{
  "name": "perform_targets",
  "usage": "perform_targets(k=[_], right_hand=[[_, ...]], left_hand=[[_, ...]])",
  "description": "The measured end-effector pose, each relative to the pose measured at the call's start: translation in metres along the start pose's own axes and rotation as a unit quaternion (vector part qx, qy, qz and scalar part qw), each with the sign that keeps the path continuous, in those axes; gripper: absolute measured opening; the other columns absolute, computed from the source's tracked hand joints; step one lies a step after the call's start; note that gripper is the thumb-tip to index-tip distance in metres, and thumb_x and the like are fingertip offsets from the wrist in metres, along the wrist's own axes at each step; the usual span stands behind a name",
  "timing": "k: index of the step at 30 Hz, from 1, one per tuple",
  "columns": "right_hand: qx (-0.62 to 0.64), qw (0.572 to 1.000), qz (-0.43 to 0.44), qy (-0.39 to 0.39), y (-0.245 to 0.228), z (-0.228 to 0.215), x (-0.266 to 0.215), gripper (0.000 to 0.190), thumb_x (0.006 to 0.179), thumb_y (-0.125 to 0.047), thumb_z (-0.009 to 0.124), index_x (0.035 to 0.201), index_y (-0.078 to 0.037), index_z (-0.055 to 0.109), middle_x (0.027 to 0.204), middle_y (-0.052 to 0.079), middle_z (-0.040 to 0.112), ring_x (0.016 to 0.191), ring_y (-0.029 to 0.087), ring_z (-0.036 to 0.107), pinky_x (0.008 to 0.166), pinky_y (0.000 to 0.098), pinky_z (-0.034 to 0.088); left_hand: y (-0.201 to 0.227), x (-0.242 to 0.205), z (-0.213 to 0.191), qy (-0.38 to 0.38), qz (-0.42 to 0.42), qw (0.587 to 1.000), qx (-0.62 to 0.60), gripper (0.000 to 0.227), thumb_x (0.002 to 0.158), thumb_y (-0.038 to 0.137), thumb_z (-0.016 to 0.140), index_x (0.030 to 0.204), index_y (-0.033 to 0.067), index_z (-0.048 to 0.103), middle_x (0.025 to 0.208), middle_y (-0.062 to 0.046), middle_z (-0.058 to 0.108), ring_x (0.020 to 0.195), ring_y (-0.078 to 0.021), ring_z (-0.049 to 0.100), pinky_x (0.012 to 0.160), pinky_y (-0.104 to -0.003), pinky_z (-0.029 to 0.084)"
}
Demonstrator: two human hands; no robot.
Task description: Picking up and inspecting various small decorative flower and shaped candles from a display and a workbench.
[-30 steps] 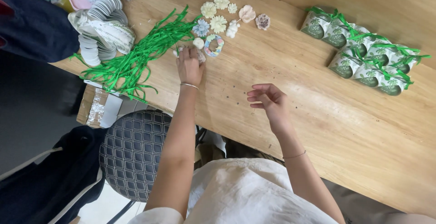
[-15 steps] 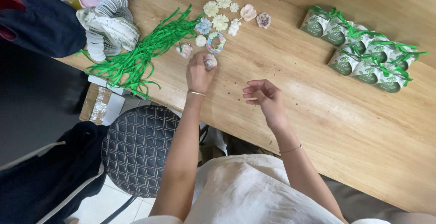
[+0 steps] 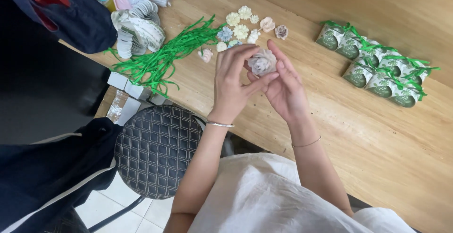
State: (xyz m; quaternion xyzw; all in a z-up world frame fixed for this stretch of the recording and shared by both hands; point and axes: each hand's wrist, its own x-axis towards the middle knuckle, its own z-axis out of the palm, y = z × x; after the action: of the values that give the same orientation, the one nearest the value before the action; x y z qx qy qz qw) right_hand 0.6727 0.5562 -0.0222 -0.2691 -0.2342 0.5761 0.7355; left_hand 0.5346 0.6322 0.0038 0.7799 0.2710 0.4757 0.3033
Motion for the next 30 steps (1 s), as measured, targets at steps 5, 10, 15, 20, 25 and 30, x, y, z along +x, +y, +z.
perform_targets(k=[5,10,15,20,25,30], right_hand=[[0.071,0.996,0.032,-0.035,-0.005,-0.005,0.002,0.055,0.11,-0.034,0.055,0.157,-0.011,0.04,0.149,0.029,0.053,0.135,0.046,0.058,0.111,0.0435,0.053],[0.086,0.995,0.034,-0.026,-0.002,-0.003,0.001,0.054,0.111,-0.038,0.057,0.155,-0.009,0.043,0.146,0.028,0.055,0.133,0.045,0.058,0.111,0.0452,0.053],[0.049,0.998,0.034,-0.016,-0.004,0.004,0.001,0.057,0.107,-0.036,0.061,0.154,-0.009,0.044,0.143,0.019,0.057,0.134,0.037,0.058,0.114,0.0465,0.051],[0.088,0.995,0.042,-0.003,-0.007,-0.004,0.004,0.057,0.108,-0.035,0.06,0.154,-0.006,0.045,0.145,0.016,0.057,0.133,0.036,0.059,0.11,0.0429,0.055],[0.167,0.984,0.055,0.027,-0.009,-0.011,0.01,0.055,0.109,-0.042,0.053,0.148,-0.004,0.049,0.139,0.016,0.061,0.129,0.035,0.062,0.102,0.0406,0.06],[0.273,0.958,0.075,-0.033,-0.002,-0.041,0.013,0.065,0.115,-0.055,0.042,0.14,0.004,0.057,0.124,0.032,0.069,0.112,0.036,0.073,0.083,0.0285,0.063]], left_hand=[[0.025,0.008,-0.022,0.013,0.014,0.999,-0.051,0.062,0.082,0.023,0.091,0.135,0.009,0.062,0.137,-0.01,0.06,0.128,-0.0301,0.059,0.109,-0.041,0.05],[0.032,0.017,-0.029,-0.015,0.001,0.992,-0.122,0.041,0.094,0.018,0.083,0.131,0.0091,0.066,0.136,-0.008,0.064,0.13,-0.0244,0.064,0.11,-0.037,0.054],[0.026,0.023,-0.02,-0.02,-0.05,0.983,-0.173,0.011,0.1,0.012,0.074,0.108,0.0041,0.073,0.118,-0.007,0.074,0.109,-0.0178,0.071,0.095,-0.03,0.056],[0.015,0.026,-0.009,-0.036,-0.099,0.968,-0.228,0.011,0.101,0.013,0.073,0.108,0.0044,0.075,0.117,-0.006,0.075,0.101,-0.0144,0.067,0.087,-0.028,0.053],[0.01,0.031,-0.008,-0.083,-0.106,0.959,-0.249,0.036,0.099,0.018,0.078,0.13,0.0068,0.065,0.132,-0.008,0.069,0.117,-0.0172,0.065,0.1,-0.031,0.052],[0.007,0.03,-0.005,-0.145,-0.034,0.958,-0.246,0.081,0.087,0.025,0.089,0.153,0.0056,0.044,0.154,-0.014,0.053,0.142,-0.0239,0.055,0.119,-0.037,0.046]])
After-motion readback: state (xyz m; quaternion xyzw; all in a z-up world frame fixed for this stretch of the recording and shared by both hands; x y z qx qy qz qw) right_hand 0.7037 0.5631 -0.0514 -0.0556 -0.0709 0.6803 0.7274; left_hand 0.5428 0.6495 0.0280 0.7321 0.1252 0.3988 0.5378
